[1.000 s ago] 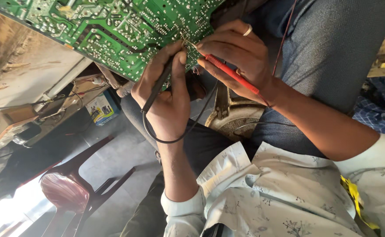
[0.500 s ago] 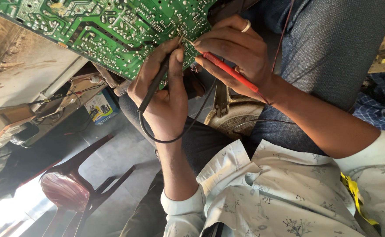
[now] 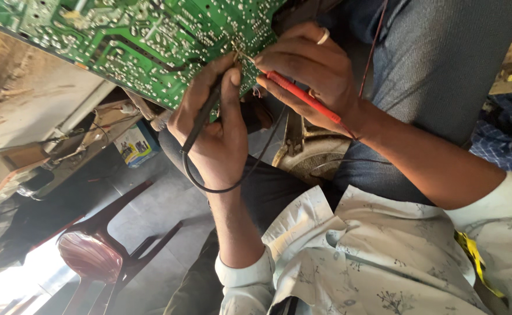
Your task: The person sits on a chair with a television circuit board resting on their lap and probes its solder joints using multimeter test leads, repositioning the board to reach different sections. They then set the board on the workbench and use a brush to sweep dust off the board's components.
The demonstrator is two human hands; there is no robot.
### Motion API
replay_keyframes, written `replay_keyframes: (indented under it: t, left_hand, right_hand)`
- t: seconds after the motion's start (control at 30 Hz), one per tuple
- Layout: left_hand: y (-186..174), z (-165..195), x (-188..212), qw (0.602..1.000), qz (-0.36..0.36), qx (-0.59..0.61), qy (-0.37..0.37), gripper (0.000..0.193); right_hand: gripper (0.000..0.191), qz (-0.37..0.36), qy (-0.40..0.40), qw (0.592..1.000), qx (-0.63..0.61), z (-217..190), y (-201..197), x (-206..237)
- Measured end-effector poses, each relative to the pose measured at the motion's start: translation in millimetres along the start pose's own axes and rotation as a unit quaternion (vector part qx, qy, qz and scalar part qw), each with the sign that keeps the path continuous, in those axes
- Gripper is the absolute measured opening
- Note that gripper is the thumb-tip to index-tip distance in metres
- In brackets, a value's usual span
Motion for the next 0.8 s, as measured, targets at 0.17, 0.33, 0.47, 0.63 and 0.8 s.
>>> replay_keyframes:
  t: [0.17, 0.33, 0.47, 0.63, 0.8]
  left_hand:
    - [-1.4, 6.0, -3.0, 1.0, 0.003, 0.005, -0.008, 0.012]
    - [-5.2, 9.3, -3.0, 1.0, 0.0, 0.014, -0.007, 0.012]
    - [-4.7, 11.4, -4.7, 1.0, 0.002, 0.014, -0.007, 0.012]
    - [-7.9, 13.8, -5.0, 1.0, -0.005, 0.012, -0.027, 0.012]
    - [-10.3, 13.4, -3.1, 1.0, -0.001, 0.005, 0.008, 0.012]
  right_hand:
    - [0.028, 0.006, 0.008, 1.0, 0.003, -7.0, -4.3, -3.1]
    - [0.028, 0.008, 0.009, 1.0, 0.007, -13.1, -6.1, -3.5]
    - [0.027, 0.007, 0.009, 1.0, 0.009, -13.6, -7.4, -4.3]
    - [0.028, 0.013, 0.004, 1.0, 0.013, -16.1, -6.8, -4.4]
    - [0.028, 0.011, 0.001, 1.0, 0.012, -17.5, -6.1, -2.6]
Point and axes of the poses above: each hand's wrist, its own x-axis away from the middle knuckle, its own y-axis out of the palm, z = x × y, the point moved 3 cm from there along -x, towards the middle knuckle, and after that the axes turned 9 degrees about y, right-handed, at the moved point
